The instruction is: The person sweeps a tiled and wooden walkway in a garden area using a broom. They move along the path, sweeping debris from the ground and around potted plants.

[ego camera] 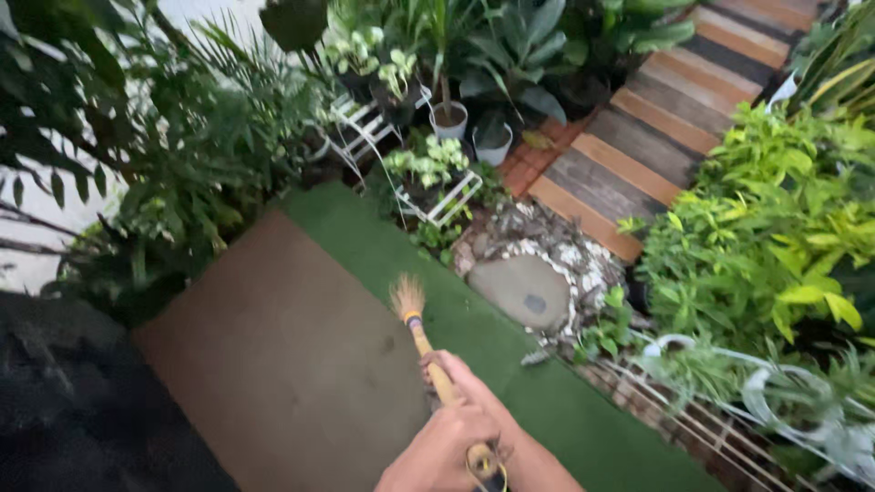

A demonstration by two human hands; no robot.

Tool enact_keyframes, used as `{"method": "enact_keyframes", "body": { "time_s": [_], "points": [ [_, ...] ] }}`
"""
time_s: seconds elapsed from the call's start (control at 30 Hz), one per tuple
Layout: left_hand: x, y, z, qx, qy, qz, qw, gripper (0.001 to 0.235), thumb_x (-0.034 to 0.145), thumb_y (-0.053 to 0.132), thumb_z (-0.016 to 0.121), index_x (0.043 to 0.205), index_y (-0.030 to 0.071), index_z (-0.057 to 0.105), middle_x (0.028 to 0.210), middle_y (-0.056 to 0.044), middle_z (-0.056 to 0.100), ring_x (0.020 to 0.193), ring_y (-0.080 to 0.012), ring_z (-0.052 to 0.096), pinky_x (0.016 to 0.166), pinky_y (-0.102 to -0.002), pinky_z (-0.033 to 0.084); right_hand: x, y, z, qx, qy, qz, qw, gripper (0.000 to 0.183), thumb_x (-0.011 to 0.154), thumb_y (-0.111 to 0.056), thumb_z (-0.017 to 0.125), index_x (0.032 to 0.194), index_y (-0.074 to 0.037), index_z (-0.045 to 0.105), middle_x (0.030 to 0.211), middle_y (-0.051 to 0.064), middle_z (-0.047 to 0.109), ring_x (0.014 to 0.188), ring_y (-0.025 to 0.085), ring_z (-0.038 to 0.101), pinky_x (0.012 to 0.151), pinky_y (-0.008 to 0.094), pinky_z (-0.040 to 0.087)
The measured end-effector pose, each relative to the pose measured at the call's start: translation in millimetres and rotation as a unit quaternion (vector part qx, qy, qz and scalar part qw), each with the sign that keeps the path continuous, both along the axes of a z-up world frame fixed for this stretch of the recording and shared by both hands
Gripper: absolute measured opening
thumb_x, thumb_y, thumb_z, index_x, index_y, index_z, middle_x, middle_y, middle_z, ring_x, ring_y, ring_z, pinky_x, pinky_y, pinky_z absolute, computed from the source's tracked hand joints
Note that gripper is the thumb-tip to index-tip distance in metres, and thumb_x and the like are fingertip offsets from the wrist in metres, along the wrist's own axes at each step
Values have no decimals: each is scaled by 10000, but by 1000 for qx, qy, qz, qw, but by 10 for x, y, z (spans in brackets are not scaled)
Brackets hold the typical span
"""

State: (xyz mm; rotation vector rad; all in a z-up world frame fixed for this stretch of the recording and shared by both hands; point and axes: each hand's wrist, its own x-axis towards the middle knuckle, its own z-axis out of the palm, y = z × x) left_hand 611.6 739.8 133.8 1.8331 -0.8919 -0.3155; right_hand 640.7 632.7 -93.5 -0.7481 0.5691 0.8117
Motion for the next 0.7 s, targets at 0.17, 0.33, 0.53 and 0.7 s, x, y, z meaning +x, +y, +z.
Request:
{"method": "enact_keyframes", "body": {
  "time_s": [0.17, 0.33, 0.53, 0.7],
  "points": [
    [565, 496, 162, -96, -14, -42, 994, 233, 845, 88, 796, 809, 30, 573, 818, -109, 601, 856, -326, 594, 844, -400, 483, 669, 194, -408, -57, 0, -42, 997, 164, 846, -210, 729, 862, -80, 631, 686, 23, 581, 569, 167, 515, 531, 337, 428],
    [808, 691, -162, -36, 141, 66, 987, 314, 879, 75, 824, 757, -7, 547, 729, -116, 546, 684, -270, 536, 643, -403, 423, 1024, -54, -871, -77, 114, -198, 971, 166, 813, -153, 685, 936, -56, 629, 783, 96, 586, 656, 260, 593, 598, 455, 517],
    [1032, 361, -939, -113, 62, 90, 988, 162, 885, 85, 795, 875, 8, 653, 840, -133, 665, 802, -273, 657, 730, -366, 508, 1052, -293, -726, -187, 30, -37, 981, 231, 823, -159, 664, 1032, -101, 585, 855, 74, 577, 722, 237, 580, 638, 417, 498],
    [1296, 672, -1097, -84, 57, 18, 995, 106, 838, 83, 715, 938, 57, 692, 882, -101, 691, 917, -286, 687, 825, -367, 522, 1212, 341, -203, -130, -330, 70, 932, 335, 908, -132, 628, 1243, -121, 607, 983, -10, 595, 859, 110, 584, 754, 260, 487]
  ]
}}
